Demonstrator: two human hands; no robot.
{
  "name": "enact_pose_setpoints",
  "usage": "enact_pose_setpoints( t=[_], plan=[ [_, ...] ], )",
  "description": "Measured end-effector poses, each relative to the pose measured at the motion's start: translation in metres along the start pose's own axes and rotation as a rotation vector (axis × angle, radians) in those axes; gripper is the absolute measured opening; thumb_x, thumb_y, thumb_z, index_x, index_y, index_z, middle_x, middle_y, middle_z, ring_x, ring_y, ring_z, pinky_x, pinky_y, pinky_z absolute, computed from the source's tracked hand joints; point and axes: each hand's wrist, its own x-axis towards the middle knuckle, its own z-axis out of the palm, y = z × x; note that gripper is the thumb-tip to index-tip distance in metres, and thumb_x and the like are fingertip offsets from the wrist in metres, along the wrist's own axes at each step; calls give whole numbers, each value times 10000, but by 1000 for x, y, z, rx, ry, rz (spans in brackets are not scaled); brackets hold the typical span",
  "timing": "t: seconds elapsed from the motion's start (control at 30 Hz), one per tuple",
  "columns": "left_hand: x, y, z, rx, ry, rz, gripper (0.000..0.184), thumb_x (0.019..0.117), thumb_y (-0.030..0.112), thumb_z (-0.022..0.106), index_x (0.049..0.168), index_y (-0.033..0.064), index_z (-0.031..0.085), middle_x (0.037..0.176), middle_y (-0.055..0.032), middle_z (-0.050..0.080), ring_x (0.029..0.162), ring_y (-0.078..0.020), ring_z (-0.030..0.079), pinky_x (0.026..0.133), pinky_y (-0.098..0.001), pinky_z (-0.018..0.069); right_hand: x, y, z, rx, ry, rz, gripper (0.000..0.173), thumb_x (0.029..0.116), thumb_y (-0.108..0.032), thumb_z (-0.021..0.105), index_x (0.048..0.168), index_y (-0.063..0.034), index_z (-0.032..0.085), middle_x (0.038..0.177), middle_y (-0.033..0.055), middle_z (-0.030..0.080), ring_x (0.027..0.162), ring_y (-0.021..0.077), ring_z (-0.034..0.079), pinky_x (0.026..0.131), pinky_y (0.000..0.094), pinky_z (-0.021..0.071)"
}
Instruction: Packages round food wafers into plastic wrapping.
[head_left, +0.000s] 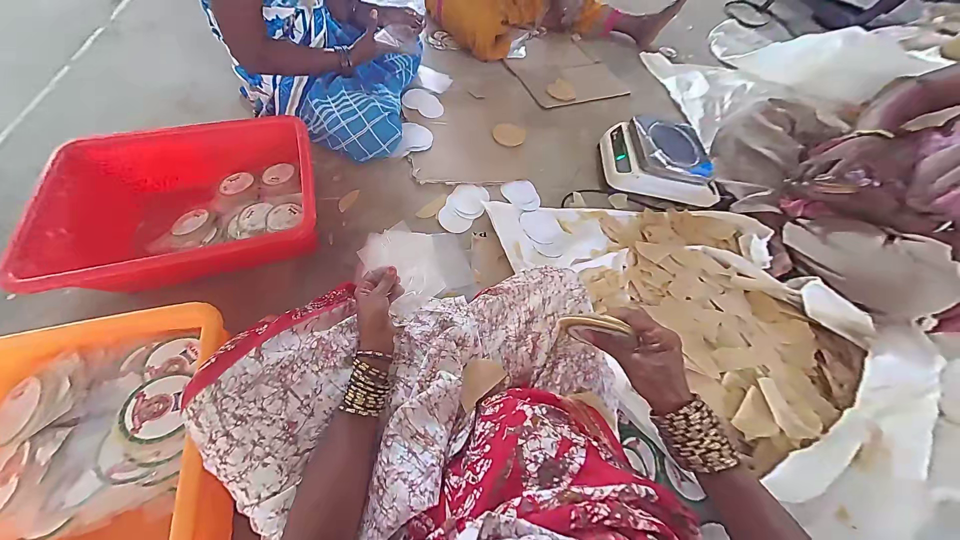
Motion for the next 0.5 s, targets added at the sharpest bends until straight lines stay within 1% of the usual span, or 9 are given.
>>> enact_pose_setpoints(
  t=[0.07, 0.1, 0.17, 0.23, 0.27, 0.33, 0.43, 0.5],
  plan=[
    [0, -1, 0, 8, -21, 35, 65, 1008, 20, 587, 950, 14, 615, 743, -14, 639, 620, -82, 625, 625, -227, 564, 0, 2, 1, 65, 35, -15, 276, 739, -234, 862, 937, -94, 731, 939, -52, 726, 900, 11, 673, 840, 205, 563],
    [0, -2, 0, 23, -37, 64, 69, 1004, 12, 585, 941, 14, 614, 746, -11, 642, 626, -80, 625, 630, -230, 563, -1, 5, 0, 35, 26, -12, 281, 747, -260, 859, 931, -99, 720, 952, -50, 715, 915, 9, 662, 842, 202, 553],
    [-1, -3, 1, 60, -69, 130, 69, 992, -9, 589, 934, 3, 623, 759, -15, 654, 651, -79, 637, 645, -234, 568, 0, 9, -1, -60, -16, 3, 314, 764, -344, 846, 894, -95, 706, 956, -19, 691, 933, 33, 630, 840, 230, 523],
    [-2, -5, 0, 81, -105, 212, 50, 976, -28, 592, 951, -7, 630, 777, -10, 671, 687, -78, 654, 674, -242, 575, 1, 6, 1, -138, -39, 55, 328, 772, -382, 821, 901, -106, 702, 883, -24, 686, 832, 26, 628, 753, 246, 521],
    [-3, -6, -1, 91, -117, 250, 42, 970, -28, 596, 956, -5, 629, 780, -6, 677, 694, -77, 657, 685, -244, 576, 1, 4, 1, -160, -47, 72, 320, 777, -370, 805, 929, -107, 707, 862, -27, 697, 791, 18, 641, 724, 247, 535],
    [-10, -5, -4, 118, -135, 304, 40, 969, -16, 592, 983, -2, 626, 806, -2, 681, 728, -77, 661, 723, -249, 574, 1, 1, 1, -140, -44, 62, 306, 792, -307, 789, 984, -78, 720, 888, -11, 721, 798, 22, 664, 740, 248, 556],
    [-29, 0, -7, 162, -147, 388, 62, 961, -7, 599, 1006, 1, 641, 832, 20, 703, 769, -58, 675, 764, -249, 582, -2, 2, 1, -16, 5, 2, 260, 794, -243, 811, 958, -70, 707, 893, -33, 718, 808, -16, 663, 736, 177, 560],
    [-45, 2, -10, 184, -176, 476, 72, 953, -4, 600, 989, 22, 657, 841, 40, 707, 798, -51, 676, 793, -252, 577, -4, 6, 1, -18, -26, 12, 261, 799, -262, 803, 952, -74, 704, 909, -34, 712, 825, -17, 655, 743, 176, 550]
  ],
)
